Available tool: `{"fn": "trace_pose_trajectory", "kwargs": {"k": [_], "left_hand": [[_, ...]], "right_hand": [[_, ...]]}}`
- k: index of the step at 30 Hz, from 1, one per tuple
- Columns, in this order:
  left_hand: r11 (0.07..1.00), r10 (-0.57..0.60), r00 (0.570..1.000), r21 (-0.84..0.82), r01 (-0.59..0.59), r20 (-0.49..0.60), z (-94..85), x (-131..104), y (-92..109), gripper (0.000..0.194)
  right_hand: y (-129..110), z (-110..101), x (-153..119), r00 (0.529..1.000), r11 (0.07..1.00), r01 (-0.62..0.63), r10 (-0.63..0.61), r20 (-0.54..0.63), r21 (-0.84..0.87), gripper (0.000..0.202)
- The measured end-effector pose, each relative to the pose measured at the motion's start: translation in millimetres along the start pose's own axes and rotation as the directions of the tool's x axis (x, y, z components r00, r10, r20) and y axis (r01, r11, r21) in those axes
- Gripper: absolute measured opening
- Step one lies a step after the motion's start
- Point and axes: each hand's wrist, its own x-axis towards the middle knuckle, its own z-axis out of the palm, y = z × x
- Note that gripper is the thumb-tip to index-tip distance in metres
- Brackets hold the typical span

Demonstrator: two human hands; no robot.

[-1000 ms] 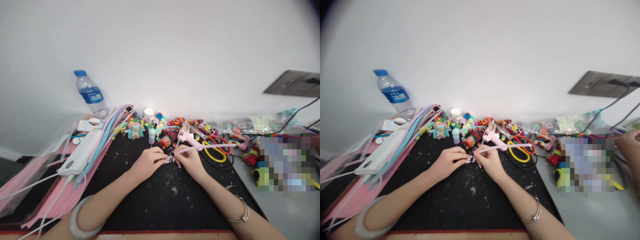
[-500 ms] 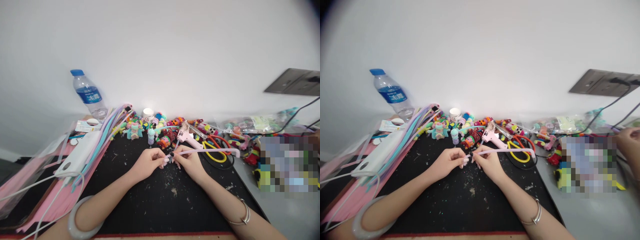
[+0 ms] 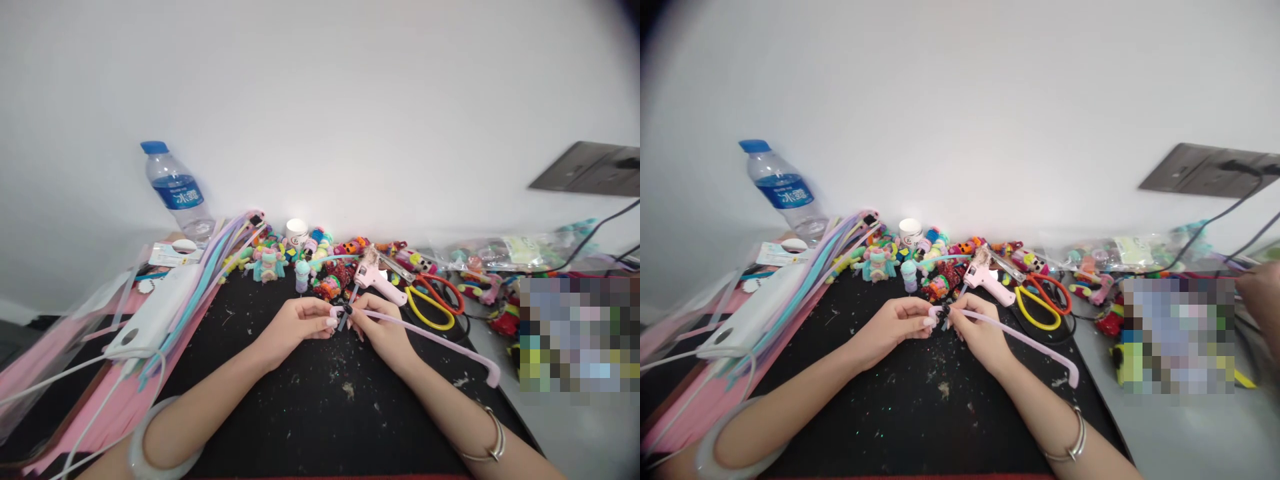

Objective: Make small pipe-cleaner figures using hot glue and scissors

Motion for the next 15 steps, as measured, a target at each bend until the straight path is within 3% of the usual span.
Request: {"fn": "trace_pose_trajectory", "kwargs": {"k": [7,15], "left_hand": [[1.000,-0.002,0.999,0.014,0.002,-0.047,0.3,0.0,0.6,0.018],[0.991,0.093,0.986,0.108,-0.079,-0.138,3.8,-2.1,5.0,0.013]], "right_hand": [[-0.2,0.8,-1.1,0.999,0.999,0.036,-0.035,0.024,-0.034,0.025],[-0.4,4.4,-4.4,0.981,0.963,0.177,-0.157,0.113,-0.204,0.019]]}}
